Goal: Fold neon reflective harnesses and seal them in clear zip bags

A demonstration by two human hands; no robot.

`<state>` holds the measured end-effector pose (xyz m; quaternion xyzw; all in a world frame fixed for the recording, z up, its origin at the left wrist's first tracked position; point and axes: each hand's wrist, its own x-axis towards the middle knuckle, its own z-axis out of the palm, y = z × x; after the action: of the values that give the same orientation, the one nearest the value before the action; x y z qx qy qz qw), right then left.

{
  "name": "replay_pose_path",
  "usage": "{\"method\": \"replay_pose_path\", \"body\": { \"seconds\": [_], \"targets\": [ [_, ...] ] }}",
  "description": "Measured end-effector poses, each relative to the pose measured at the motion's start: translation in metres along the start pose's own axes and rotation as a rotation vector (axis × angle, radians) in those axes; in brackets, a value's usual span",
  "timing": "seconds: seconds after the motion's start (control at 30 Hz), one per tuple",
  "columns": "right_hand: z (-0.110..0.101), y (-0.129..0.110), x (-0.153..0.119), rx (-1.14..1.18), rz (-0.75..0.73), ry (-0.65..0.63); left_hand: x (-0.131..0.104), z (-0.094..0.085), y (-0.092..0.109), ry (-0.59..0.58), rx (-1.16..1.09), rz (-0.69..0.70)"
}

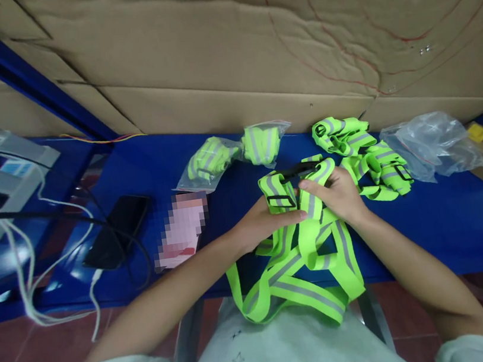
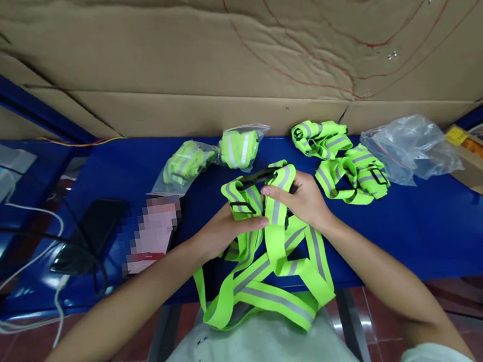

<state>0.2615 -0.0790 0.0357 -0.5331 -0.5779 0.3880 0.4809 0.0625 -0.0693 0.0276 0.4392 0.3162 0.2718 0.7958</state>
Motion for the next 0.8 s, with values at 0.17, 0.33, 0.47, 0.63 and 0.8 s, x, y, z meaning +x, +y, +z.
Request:
{"method": "replay_pose_path", "body": {
  "seconds": [0.17,0.33,0.47,0.63,0.8],
  "targets": [
    [-0.003,0.008,0.0,0.116,0.085,-0.168,0.002,0.001,-0.005,0.02,-0.004,0.079],
    [0.0,0.011,-0.001,0.124,0.013,-0.189,0.004,0.001,-0.008,0.036,-0.011,0.061],
    [0.0,0.013,-0.003,0.063,0.034,-0.151,0.005,-0.002,-0.005,0.096,0.084,0.028],
    [0.0,0.018,-0.006,0.074,0.076,-0.076,0.0,0.0,-0.002,0.115,0.037,-0.024],
    [-0.006,0.017,-0.008,0.218,0.141,-0.079,-0.002,-0.003,0.004,-0.052,-0.072,-0.023]
  ]
}}
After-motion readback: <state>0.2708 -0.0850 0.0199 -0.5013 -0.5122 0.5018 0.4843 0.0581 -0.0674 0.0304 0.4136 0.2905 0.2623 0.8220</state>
